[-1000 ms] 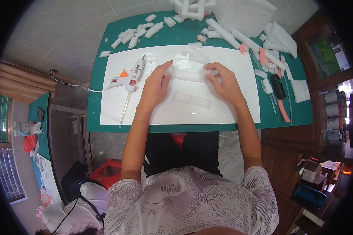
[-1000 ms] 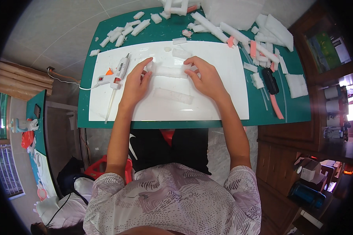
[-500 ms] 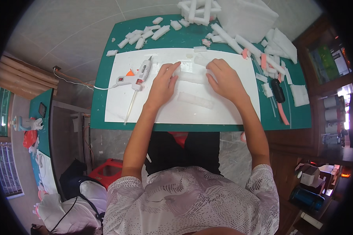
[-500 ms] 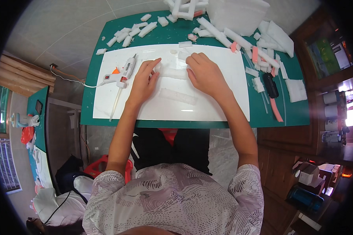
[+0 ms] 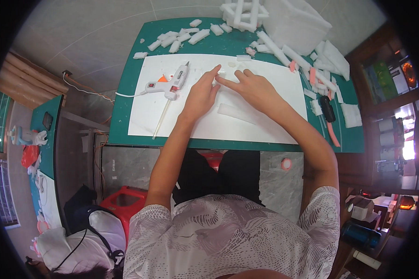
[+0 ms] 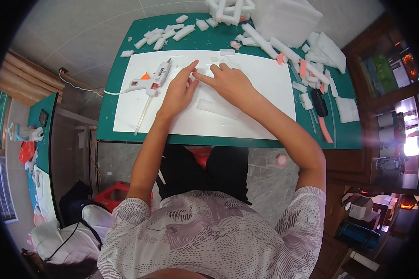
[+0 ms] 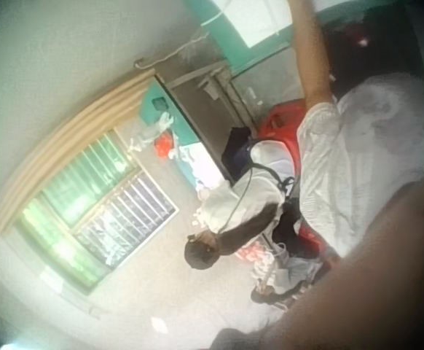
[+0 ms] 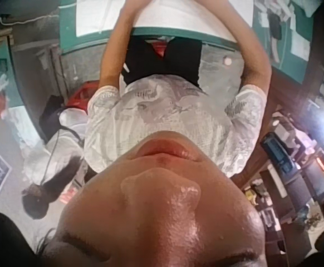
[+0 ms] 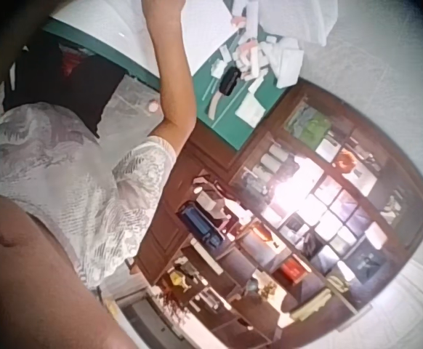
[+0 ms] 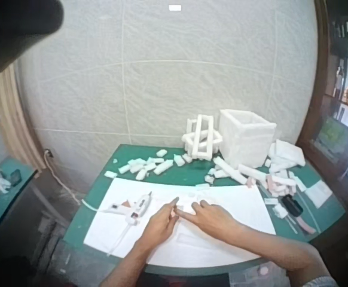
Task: The person glues foam pieces together by applying hot glue with a glue gun and pressing the foam blocks together by hand.
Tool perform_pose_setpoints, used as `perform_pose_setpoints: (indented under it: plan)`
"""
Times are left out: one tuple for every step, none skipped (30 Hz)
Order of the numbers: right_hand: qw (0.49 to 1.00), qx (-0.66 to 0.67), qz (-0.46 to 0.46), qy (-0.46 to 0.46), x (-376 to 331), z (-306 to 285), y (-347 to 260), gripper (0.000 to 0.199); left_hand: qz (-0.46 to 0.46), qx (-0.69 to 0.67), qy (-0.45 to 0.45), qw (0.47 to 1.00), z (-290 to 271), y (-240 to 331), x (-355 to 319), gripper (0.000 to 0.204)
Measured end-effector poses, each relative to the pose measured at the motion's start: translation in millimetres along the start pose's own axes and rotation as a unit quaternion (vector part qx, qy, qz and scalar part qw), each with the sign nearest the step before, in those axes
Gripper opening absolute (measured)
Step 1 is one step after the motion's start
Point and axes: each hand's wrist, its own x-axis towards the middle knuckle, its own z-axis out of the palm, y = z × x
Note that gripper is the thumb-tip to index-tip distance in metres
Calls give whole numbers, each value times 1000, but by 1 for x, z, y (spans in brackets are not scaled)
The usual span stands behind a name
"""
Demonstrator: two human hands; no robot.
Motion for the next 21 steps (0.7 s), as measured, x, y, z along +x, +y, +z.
perform_pose_setpoints:
  plan:
    - [1000,10,11,-10,0,-2,-2,68,-10,-5,-5,1000,-1,0,0,60]
    - [999,21,22,-19,0,-4,-3,65,-11,-4,-2,1000,-2,-1,0,60]
    - [999,21,18,-18,0,-6,-3,65,-5,-5,0,1000,-3,-1,0,58]
    - [999,31,28,-24,-1,-7,-3,65,1,-6,2,1000,-4,-2,-1,57]
    - [998,42,37,-30,-2,-8,-3,64,0,-5,5,1000,-7,-3,-2,57]
    - [998,41,36,-30,-2,-10,-1,64,-5,-21,8,1000,-8,-2,-1,54]
    - [997,49,42,-42,-3,-11,-1,64,-9,-37,11,999,-10,0,0,51]
    - [996,57,48,-55,-3,-12,0,64,-8,-37,12,999,-13,1,0,51]
    - [996,56,49,-55,-4,-13,1,64,-1,-31,26,999,-17,4,-1,47]
    - [995,68,50,-54,-5,-13,2,64,6,-24,39,999,-21,7,-2,43]
    - [994,80,51,-54,-6,-12,3,64,6,-25,38,999,-26,10,-3,43]
    - [994,82,51,-53,-6,-13,3,64,6,-22,45,999,-33,16,-6,39]
    - [993,87,54,-61,-5,-15,4,65,4,-19,52,998,-42,21,-9,35]
    - [992,93,58,-68,-4,-14,4,66,2,-17,51,999,-52,25,-10,35]
    - [991,94,58,-69,-5,-14,5,66,-12,-5,47,999,-62,30,-11,33]
    - [991,97,64,-73,-5,-13,5,68,-27,9,45,999,-72,29,-14,31]
    - [990,100,69,-77,-5,-13,5,70,40,55,76,995,-80,13,-15,35]
    - [990,101,66,-77,-5,-12,5,70,38,57,77,995,-90,3,-17,35]
    - [989,112,66,-67,-6,-11,5,69,34,103,61,992,-102,-5,-18,37]
    - [989,122,66,-58,-7,-10,5,68,31,149,44,987,-112,-12,-19,40]
    - [988,123,67,-58,-9,-9,6,68,37,215,4,976,-123,-15,-18,48]
